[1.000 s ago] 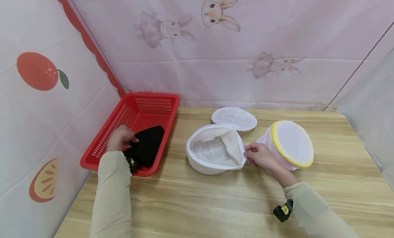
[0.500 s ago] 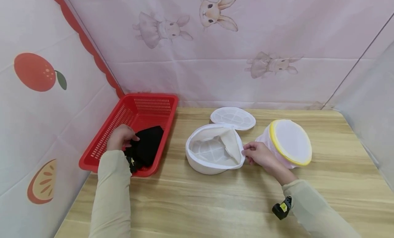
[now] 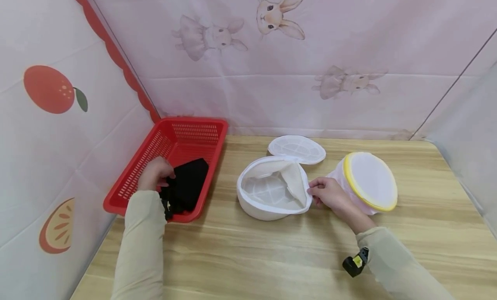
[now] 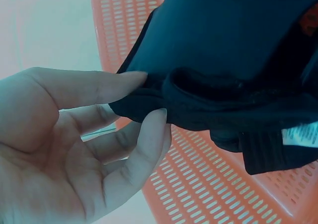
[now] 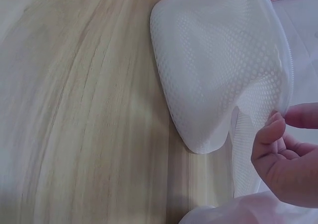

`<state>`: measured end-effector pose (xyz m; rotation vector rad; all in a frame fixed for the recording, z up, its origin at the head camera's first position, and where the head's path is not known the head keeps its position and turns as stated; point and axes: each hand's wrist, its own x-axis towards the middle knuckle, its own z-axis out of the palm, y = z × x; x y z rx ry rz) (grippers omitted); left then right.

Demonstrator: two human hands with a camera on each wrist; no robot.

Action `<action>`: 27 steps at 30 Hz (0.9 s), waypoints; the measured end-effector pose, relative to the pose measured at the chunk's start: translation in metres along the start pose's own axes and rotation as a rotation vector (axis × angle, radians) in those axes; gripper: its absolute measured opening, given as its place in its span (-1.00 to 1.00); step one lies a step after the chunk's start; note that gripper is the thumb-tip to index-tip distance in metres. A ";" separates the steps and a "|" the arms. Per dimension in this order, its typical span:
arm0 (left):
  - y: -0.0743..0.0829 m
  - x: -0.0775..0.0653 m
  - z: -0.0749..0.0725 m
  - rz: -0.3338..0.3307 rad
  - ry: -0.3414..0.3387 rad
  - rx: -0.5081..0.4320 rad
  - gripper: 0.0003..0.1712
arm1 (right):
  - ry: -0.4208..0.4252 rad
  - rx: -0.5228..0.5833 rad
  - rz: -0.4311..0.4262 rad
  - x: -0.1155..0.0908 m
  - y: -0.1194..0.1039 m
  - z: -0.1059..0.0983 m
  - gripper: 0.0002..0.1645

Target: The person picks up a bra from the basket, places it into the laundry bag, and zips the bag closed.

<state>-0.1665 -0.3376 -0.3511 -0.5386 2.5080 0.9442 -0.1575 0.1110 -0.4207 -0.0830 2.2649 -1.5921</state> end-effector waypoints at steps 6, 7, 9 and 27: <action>0.001 -0.006 -0.001 -0.015 0.000 -0.048 -0.84 | 0.003 0.005 0.010 -0.001 -0.003 -0.001 -0.78; 0.001 -0.006 -0.001 -0.017 0.000 -0.058 -0.85 | 0.004 0.001 0.009 -0.001 -0.003 -0.001 -0.78; 0.002 -0.007 -0.001 -0.017 0.006 -0.071 -0.87 | 0.005 -0.007 0.005 0.000 -0.003 -0.002 -0.78; 0.005 -0.010 -0.002 0.009 0.025 -0.200 -0.58 | -0.002 0.012 -0.034 0.008 -0.003 -0.003 -0.80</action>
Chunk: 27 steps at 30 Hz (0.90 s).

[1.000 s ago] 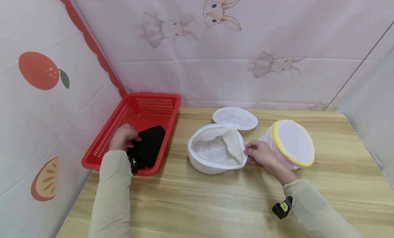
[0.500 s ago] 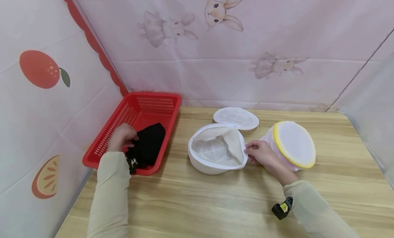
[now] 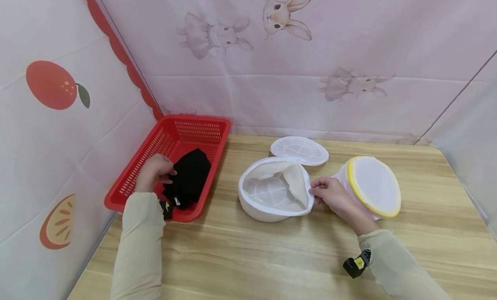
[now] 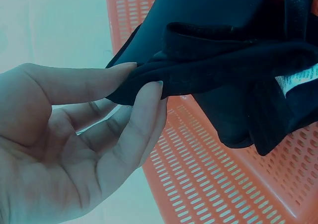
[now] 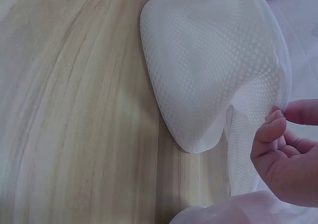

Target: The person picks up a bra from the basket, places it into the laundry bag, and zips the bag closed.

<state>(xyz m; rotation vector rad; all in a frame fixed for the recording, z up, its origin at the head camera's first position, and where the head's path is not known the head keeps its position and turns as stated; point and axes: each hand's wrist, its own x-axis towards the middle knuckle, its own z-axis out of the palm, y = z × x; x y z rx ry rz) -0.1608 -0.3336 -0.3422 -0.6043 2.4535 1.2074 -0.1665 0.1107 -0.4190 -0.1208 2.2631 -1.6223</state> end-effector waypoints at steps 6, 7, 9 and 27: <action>-0.002 0.001 -0.001 -0.002 0.006 -0.013 -0.56 | -0.001 0.011 -0.006 0.000 0.000 0.000 -0.79; -0.002 0.001 -0.001 -0.002 0.010 -0.017 -0.57 | -0.003 0.011 -0.006 0.000 0.000 0.000 -0.79; -0.003 0.002 -0.001 0.002 0.013 -0.025 -0.57 | -0.011 0.006 -0.005 0.001 0.000 0.000 -0.79; -0.001 -0.001 -0.003 0.029 0.019 -0.026 -0.60 | -0.022 -0.028 0.046 -0.001 -0.006 -0.003 -0.82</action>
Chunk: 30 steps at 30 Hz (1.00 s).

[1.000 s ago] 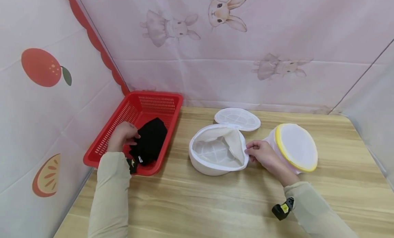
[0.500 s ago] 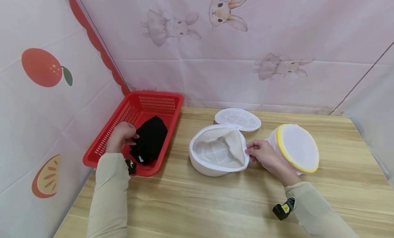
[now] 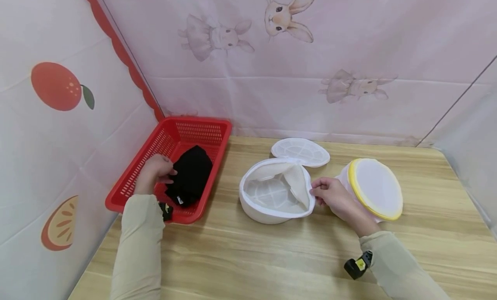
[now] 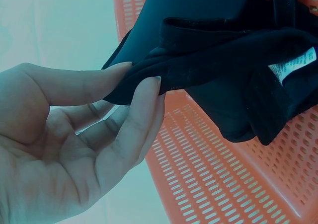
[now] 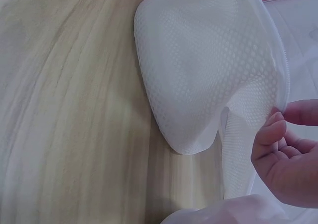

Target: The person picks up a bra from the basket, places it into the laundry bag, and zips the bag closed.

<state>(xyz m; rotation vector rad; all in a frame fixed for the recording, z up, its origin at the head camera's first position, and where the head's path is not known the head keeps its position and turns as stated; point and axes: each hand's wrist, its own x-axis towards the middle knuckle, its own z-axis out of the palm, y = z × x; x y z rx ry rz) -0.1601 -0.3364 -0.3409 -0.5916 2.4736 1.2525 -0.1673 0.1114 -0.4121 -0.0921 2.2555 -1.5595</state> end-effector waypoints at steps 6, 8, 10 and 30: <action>0.001 -0.001 0.001 0.012 0.024 0.015 -0.61 | 0.029 0.021 -0.023 -0.001 -0.003 0.001 -0.83; 0.001 -0.002 0.002 0.013 0.025 0.012 -0.62 | 0.024 0.024 -0.026 -0.002 -0.004 0.001 -0.82; 0.000 -0.002 0.001 0.016 0.023 0.012 -0.62 | 0.025 0.020 -0.028 -0.002 -0.005 0.001 -0.82; 0.027 -0.033 -0.014 0.119 0.092 0.038 -0.73 | 0.074 -0.072 -0.127 -0.005 -0.015 -0.004 -0.85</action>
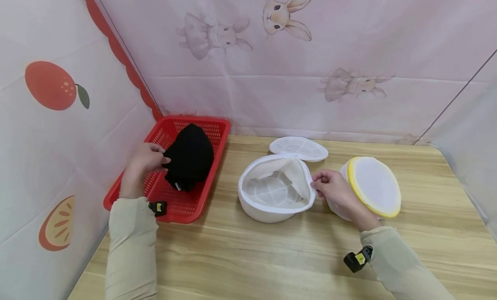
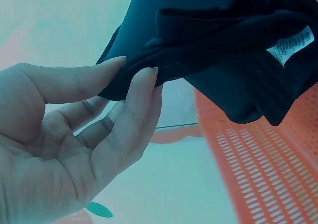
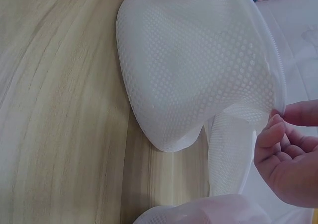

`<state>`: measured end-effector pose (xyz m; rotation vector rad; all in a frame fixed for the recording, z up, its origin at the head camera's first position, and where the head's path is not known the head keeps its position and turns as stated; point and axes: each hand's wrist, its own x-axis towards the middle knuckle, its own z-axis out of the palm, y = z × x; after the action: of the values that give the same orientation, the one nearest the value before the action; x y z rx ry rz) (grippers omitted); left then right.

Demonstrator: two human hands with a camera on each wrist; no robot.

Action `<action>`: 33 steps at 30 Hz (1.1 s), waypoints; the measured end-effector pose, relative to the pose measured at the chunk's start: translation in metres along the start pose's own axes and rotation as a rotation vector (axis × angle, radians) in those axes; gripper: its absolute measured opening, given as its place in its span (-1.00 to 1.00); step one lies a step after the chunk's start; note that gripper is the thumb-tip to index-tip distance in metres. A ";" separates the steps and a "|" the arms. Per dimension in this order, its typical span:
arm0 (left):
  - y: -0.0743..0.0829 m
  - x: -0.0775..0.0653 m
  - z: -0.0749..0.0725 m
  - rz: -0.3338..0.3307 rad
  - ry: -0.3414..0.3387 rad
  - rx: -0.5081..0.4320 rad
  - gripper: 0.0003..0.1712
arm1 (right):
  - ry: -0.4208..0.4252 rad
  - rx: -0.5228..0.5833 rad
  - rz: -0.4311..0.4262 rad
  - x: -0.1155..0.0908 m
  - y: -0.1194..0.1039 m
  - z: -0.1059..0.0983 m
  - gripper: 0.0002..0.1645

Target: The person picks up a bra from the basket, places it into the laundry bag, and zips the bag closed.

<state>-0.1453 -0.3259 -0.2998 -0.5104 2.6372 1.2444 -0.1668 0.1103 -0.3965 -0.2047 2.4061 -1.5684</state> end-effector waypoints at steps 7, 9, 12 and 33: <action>0.011 -0.010 -0.006 0.024 0.015 0.016 -0.67 | 0.005 0.021 0.003 0.000 0.001 -0.001 -0.85; 0.016 -0.013 -0.008 0.024 0.024 0.021 -0.68 | 0.005 0.017 0.004 0.000 0.000 -0.002 -0.85; 0.024 -0.019 -0.010 0.033 0.037 0.022 -0.70 | 0.002 -0.004 -0.005 -0.001 -0.001 -0.004 -0.85; 0.086 -0.048 0.016 0.240 0.021 0.011 -0.75 | 0.022 0.022 -0.033 0.001 -0.007 -0.004 -0.89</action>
<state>-0.1333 -0.2516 -0.2340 -0.2103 2.7867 1.2932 -0.1687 0.1108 -0.3886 -0.2257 2.4122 -1.6193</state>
